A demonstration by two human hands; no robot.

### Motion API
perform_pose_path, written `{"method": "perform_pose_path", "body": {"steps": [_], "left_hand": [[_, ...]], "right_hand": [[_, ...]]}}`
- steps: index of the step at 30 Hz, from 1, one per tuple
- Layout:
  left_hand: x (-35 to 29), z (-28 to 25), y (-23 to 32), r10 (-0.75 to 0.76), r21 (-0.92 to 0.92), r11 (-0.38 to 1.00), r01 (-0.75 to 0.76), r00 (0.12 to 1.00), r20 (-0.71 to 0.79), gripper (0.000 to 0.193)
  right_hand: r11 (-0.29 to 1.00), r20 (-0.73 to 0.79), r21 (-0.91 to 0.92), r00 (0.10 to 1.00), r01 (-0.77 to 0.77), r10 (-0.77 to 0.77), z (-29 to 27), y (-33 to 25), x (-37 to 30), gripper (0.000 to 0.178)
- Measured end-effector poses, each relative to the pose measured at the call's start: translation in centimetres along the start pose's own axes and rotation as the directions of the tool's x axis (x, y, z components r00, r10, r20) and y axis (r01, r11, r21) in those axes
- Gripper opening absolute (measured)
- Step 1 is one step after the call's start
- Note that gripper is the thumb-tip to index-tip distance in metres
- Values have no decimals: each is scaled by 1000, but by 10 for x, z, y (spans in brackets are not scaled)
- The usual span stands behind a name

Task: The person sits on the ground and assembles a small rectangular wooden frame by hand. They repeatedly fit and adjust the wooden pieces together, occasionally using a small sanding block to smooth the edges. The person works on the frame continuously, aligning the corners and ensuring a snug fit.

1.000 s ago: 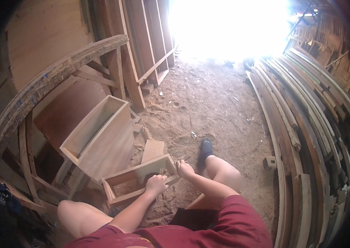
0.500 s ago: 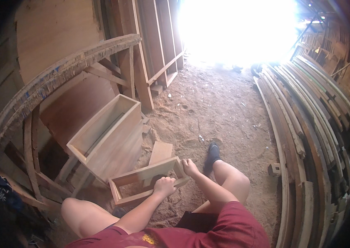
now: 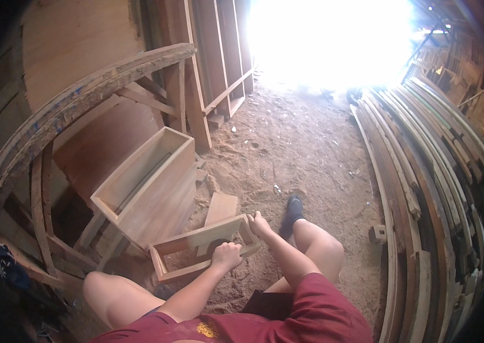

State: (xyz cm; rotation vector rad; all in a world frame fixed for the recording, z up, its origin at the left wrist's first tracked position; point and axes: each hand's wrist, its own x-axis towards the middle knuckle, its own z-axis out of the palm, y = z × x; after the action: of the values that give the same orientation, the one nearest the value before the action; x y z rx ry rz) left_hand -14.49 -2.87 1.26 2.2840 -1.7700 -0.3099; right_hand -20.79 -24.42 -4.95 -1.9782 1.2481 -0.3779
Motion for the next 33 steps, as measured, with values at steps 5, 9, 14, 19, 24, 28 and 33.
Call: {"method": "perform_pose_path", "body": {"steps": [5,9,14,19,24,28,33], "left_hand": [[-5,-4,-5,-6,31,1000,5,999,33,30],[-6,-2,-10,-29,21,999,28,998,53,33],[-3,-2,-6,-43,41,998,39,994,100,39],[-1,-3,-6,-67,61,996,61,992,107,44],[0,0,-2,-48,43,998,44,994,96,40],[-8,3,-14,-69,58,996,65,995,70,35],[-4,3,-5,-23,69,997,21,999,23,29]], "right_hand": [[999,30,50,999,23,-24,5,-15,2,48],[992,-66,61,992,110,-106,-12,-40,-17,44],[977,12,-83,981,194,-194,-24,-55,-25,44],[966,77,-207,987,157,-144,-11,-62,-16,49],[989,85,-93,991,112,-105,-2,-50,-9,54],[995,217,-90,976,41,-21,8,-56,-33,54],[997,138,-60,990,46,-37,3,-58,-6,49]]}}
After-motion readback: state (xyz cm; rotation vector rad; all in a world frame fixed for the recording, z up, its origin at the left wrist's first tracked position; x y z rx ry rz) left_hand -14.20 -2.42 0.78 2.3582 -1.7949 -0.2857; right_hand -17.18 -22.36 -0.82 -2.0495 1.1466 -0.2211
